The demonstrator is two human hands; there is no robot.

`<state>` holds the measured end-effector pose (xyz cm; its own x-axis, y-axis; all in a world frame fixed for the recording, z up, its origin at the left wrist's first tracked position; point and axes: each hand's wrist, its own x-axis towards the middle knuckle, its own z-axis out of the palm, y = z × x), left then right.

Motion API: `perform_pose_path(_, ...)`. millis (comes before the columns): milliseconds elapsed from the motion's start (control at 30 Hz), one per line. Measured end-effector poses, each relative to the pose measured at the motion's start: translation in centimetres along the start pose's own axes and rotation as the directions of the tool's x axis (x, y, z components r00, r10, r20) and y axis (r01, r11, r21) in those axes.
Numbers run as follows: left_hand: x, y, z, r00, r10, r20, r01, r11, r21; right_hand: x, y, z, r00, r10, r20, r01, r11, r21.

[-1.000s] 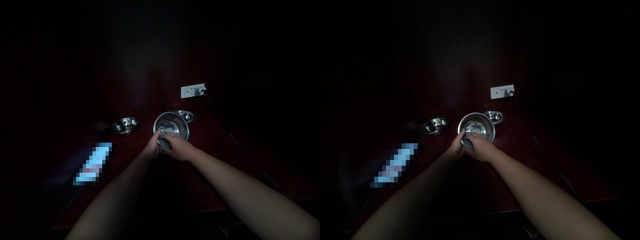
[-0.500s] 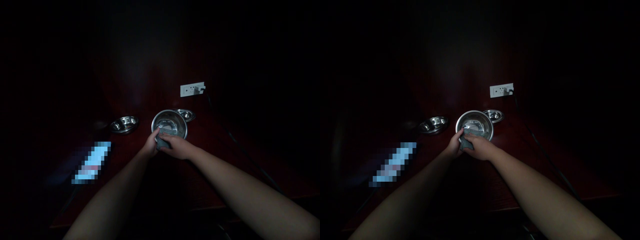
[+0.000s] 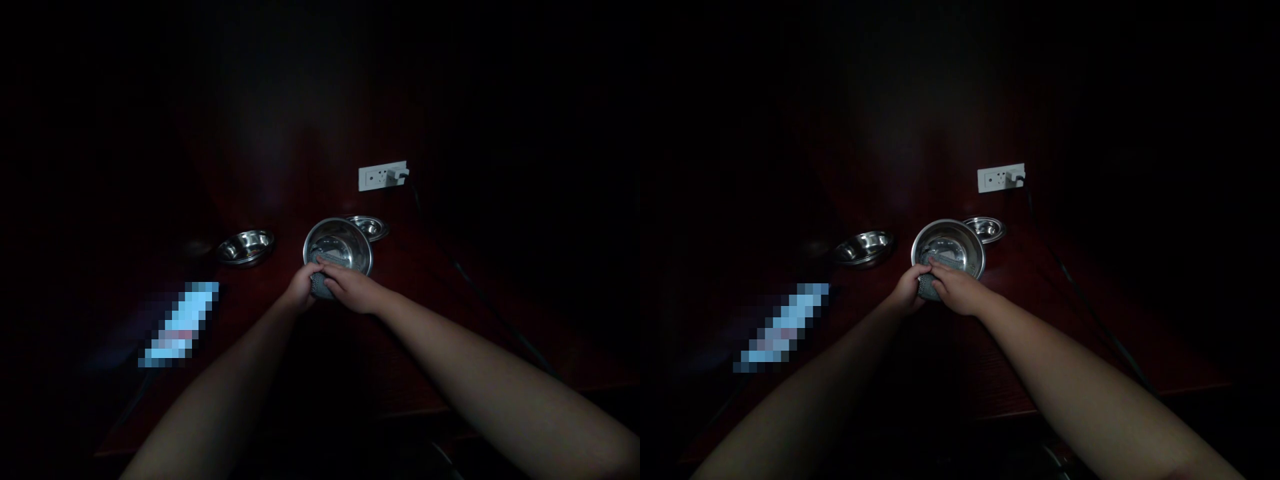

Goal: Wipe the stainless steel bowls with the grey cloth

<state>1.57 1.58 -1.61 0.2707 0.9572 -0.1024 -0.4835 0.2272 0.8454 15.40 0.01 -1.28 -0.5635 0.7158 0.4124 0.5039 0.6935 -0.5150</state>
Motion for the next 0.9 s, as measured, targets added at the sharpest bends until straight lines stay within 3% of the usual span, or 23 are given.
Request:
perform_pose_path(167, 0.25, -0.32, -0.2, 0.998, 0.056, -0.02, -0.056, 0.998, -0.013, -0.06, -0.25, 0.07, 0.994, 0.076, 0.076, -0.077, 0.997, 0.005)
perform_pose_path(300, 0.36, -0.53, -0.16, 0.996, 0.084, -0.024, -0.085, 0.995, -0.043, -0.12, -0.12, 0.04, 0.993, 0.053, 0.109, -0.052, 0.999, -0.014)
perform_pose_path(600, 0.35, -0.42, 0.17, 0.99, 0.134, -0.047, -0.138, 0.987, -0.079, -0.04, 0.6, 0.07, 1.0, -0.026, -0.006, 0.026, 1.0, -0.007)
perform_pose_path(800, 0.25, -0.38, 0.11, 0.991, 0.112, 0.07, -0.107, 0.992, -0.067, -0.2, 0.14, -0.22, 0.997, -0.059, -0.048, 0.058, 0.998, -0.015)
perform_pose_path(900, 0.07, -0.36, 0.13, 0.993, 0.092, 0.07, -0.088, 0.995, -0.052, -0.27, -0.05, -0.31, 0.995, -0.076, -0.065, 0.076, 0.997, -0.006)
